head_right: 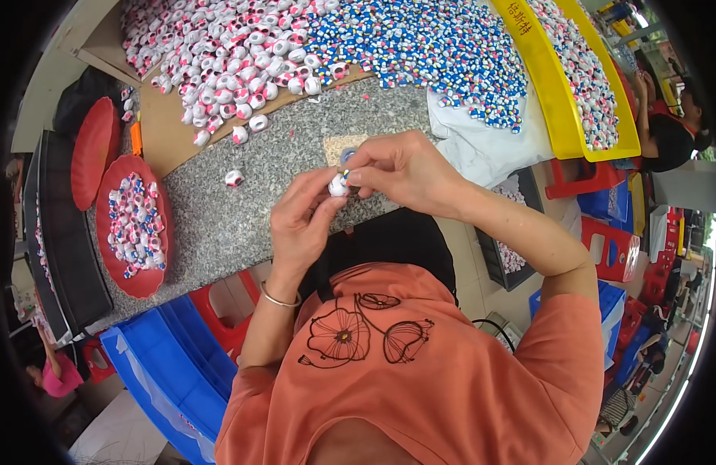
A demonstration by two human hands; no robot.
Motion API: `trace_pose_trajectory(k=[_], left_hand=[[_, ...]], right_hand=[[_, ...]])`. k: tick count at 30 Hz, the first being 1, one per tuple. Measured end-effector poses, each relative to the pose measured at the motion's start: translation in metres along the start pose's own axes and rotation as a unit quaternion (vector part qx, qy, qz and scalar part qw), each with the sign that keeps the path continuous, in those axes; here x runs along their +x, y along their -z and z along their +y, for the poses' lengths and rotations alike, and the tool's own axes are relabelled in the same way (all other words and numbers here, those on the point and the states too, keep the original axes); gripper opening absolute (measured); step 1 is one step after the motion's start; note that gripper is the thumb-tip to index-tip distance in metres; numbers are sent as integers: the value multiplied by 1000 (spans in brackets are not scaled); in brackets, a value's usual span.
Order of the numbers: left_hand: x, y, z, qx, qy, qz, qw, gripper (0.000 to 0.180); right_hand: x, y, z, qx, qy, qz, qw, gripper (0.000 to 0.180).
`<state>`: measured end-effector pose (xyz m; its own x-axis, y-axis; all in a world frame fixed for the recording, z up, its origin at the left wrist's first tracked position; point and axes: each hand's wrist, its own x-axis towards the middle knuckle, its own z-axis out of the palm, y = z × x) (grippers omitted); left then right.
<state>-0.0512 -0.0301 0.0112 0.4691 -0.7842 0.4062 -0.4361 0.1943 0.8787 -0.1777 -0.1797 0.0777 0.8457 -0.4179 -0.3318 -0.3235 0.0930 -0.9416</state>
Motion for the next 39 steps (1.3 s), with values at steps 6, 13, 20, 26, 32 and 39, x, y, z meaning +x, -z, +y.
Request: trace_pose_trajectory(k=[6, 13, 20, 26, 32, 39], left_hand=[[-2, 16, 4, -253, 201, -146, 935, 27], [-3, 9, 12, -294, 273, -164, 901, 25], [3, 117, 11, 79, 122, 136, 980, 22], [-4, 218, 8, 581, 11, 245, 776, 34], [4, 133, -1, 357, -17, 115, 927, 27], [30, 97, -16, 390, 52, -7, 919, 24]], right_hand=[[-2, -1, 3, -282, 314, -53, 905, 21], [-14, 2, 13, -270, 220, -70, 935, 18], [-3, 109, 32, -559, 241, 189, 770, 30], [14, 139, 52, -585, 276, 132, 751, 23], [16, 109, 28, -587, 327, 162, 722, 14], [9, 44, 30, -186, 25, 120, 975, 18]])
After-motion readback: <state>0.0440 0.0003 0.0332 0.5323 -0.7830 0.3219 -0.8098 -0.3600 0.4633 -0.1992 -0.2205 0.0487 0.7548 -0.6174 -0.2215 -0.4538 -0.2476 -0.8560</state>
